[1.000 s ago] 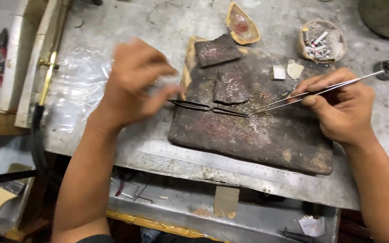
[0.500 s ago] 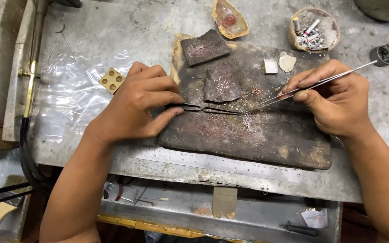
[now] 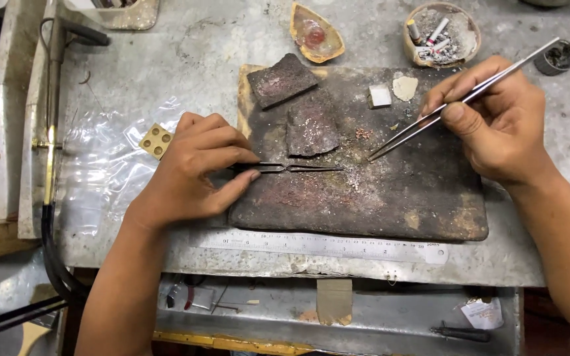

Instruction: The person uses a torch and tweezers to solder small metal pieces onto a larger metal rod. They repeatedly heat the joint and apply solder to secure the components together.

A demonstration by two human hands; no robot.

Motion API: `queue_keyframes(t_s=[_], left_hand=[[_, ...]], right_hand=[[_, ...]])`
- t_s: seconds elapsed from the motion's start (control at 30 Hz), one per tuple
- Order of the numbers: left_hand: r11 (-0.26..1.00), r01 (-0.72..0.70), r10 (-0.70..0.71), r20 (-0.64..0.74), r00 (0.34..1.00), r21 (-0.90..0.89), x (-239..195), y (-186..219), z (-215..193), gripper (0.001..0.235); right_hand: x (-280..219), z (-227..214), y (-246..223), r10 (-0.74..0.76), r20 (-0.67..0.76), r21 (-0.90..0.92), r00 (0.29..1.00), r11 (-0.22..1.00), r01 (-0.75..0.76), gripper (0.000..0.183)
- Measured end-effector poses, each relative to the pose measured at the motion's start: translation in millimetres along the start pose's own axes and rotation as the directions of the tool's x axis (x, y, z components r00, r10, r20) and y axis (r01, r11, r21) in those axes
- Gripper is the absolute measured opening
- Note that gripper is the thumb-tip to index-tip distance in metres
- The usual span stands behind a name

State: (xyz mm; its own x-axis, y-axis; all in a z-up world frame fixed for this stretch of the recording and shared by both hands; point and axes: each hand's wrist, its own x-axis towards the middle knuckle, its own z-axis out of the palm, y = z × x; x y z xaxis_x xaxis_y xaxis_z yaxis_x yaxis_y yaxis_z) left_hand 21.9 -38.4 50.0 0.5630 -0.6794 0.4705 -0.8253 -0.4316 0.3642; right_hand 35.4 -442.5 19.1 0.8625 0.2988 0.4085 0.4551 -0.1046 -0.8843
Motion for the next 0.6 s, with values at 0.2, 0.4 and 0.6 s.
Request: queue_keyframes(t_s=[0.2, 0.4, 0.6], left_hand=[[1.000, 0.019, -0.019, 0.012, 1.000, -0.006, 3, 4, -3, 0.005], [1.000, 0.016, -0.016, 0.011, 1.000, -0.014, 3, 4, -4, 0.005], [1.000, 0.006, -0.006, 0.005, 1.000, -0.009, 1, 2, -2, 0.007]], right_hand=[[0, -1, 0, 0.066, 0.014, -0.062, 0.998, 0.996, -0.065, 0.019], [0, 1, 4, 0.002, -0.039, 0.101, 0.999, 0.995, 0.002, 0.021], [-7, 12, -14, -0.034, 0.142, 0.001, 0.989, 0.999, 0.034, 0.018]])
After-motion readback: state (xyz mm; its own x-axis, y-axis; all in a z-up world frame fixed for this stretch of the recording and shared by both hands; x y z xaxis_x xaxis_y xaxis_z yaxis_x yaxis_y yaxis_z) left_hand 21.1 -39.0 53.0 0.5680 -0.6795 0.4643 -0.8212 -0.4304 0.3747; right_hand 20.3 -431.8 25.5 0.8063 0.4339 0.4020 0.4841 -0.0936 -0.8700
